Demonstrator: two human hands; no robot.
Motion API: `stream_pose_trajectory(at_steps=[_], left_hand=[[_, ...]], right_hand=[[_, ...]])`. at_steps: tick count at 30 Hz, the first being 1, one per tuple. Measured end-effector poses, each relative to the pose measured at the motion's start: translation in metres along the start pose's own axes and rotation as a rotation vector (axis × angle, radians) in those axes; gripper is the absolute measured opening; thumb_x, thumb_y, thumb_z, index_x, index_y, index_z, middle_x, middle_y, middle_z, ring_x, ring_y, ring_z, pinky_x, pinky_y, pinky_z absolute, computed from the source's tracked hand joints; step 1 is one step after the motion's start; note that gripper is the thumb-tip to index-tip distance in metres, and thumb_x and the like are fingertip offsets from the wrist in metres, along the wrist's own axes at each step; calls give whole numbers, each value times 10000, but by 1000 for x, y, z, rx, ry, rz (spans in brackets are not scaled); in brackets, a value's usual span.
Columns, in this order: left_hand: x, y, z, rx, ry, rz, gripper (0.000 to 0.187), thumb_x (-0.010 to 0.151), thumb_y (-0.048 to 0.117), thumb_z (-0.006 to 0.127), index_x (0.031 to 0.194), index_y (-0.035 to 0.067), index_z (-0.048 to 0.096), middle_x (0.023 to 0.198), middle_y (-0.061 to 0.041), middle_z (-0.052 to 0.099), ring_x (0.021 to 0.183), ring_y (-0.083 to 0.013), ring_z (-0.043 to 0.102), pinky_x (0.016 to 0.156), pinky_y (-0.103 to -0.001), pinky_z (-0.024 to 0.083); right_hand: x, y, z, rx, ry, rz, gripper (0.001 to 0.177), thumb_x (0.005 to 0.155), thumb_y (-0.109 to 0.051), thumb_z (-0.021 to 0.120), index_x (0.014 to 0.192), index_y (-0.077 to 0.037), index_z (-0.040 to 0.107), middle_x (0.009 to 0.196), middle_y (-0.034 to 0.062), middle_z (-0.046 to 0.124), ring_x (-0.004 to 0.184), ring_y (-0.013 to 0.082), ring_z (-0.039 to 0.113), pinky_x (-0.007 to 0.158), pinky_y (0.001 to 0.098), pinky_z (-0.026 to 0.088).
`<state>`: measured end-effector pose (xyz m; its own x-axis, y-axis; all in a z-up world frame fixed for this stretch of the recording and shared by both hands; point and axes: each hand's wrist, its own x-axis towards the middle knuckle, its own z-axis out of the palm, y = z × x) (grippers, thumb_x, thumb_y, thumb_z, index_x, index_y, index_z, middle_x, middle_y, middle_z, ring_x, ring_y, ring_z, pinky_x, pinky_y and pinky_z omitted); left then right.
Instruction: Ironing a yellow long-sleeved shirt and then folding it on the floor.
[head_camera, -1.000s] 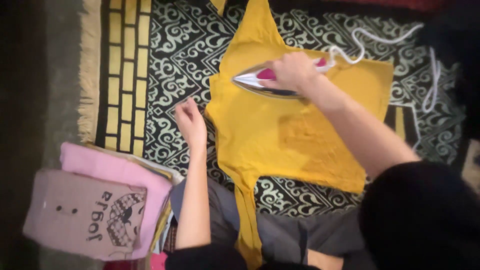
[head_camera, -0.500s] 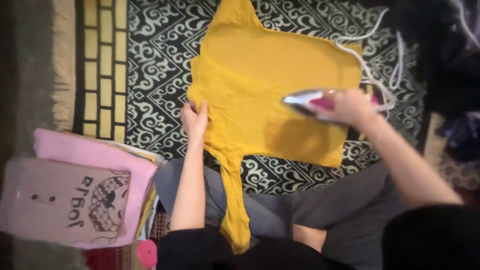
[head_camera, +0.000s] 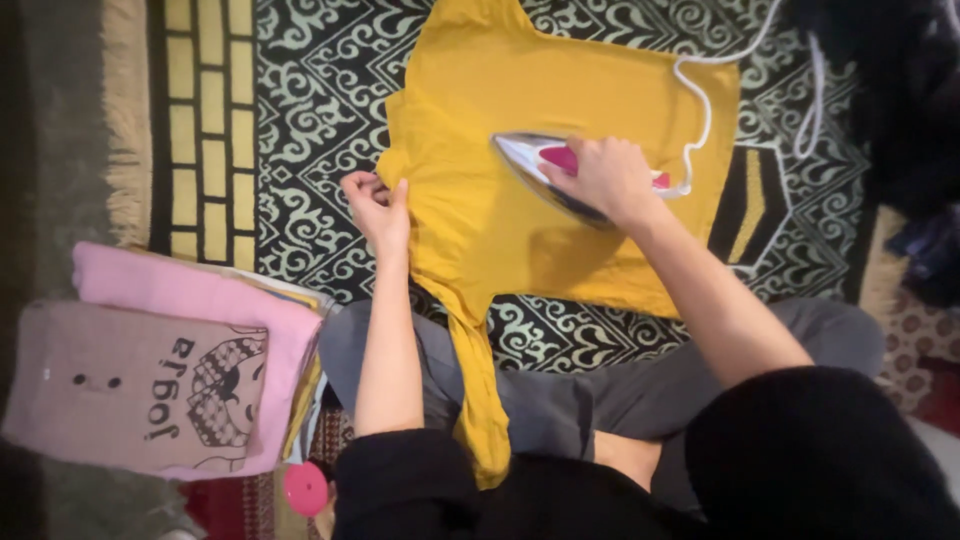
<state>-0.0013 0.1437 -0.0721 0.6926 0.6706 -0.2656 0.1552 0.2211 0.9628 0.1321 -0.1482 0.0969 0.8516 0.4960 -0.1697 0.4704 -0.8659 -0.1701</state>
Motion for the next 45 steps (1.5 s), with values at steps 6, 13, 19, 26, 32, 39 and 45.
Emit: stream_pose_trajectory(at_steps=[6,13,19,26,32,39,45], left_hand=[[-22,63,-20,619,-69,-72,487,870,288,831,1153,85,490,878,-74,698,808,-215,689,767,-361,545],[-36,65,-34,1158,-381,-292,602,748,396,896,1123,84,544,998,-140,739,987,-357,701,830,-487,539],[-38,49,-50,1128,-383,-251,731,682,295,932,1199,28,490,1073,-220,721,1064,-409,686,894,-498,547],[-44,63,-48,1188,-366,-331,794,691,287,925,1273,30,451,1153,-265,688,1110,-434,665,918,-512,536],[-51,75,-49,1242,-401,-377,576,750,353,866,1177,96,576,1132,-180,740,1117,-372,696,939,-491,544],[-48,91,-38,1292,-399,-364,703,732,348,891,1261,74,518,1156,-207,705,1112,-385,682,903,-501,551],[-50,86,-42,1330,-385,-329,650,757,296,858,1281,109,521,1156,-193,718,1109,-372,690,897,-503,554]], right_hand=[[-43,-37,9,-53,-152,-193,564,918,-660,603,946,-118,757,651,170,699,551,365,698,519,495,565],[-21,-69,36,-26,-132,-233,591,925,-671,581,982,-107,748,677,169,710,594,355,707,539,497,565],[-13,-119,33,-31,-176,-150,627,912,-684,563,1015,-92,744,717,190,724,635,379,721,588,535,572],[3,-125,27,-74,-247,-266,626,932,-683,559,1101,-104,727,737,185,733,640,365,731,579,515,576],[-3,-122,21,-70,-204,-306,588,911,-666,572,1137,-146,731,761,170,742,647,355,728,570,504,572],[-15,-113,40,-121,-246,-368,614,879,-691,587,1055,-122,734,786,172,747,657,348,734,588,491,577],[22,-145,40,-63,-155,-266,616,915,-678,576,1082,-107,737,731,173,740,636,357,728,582,489,575]])
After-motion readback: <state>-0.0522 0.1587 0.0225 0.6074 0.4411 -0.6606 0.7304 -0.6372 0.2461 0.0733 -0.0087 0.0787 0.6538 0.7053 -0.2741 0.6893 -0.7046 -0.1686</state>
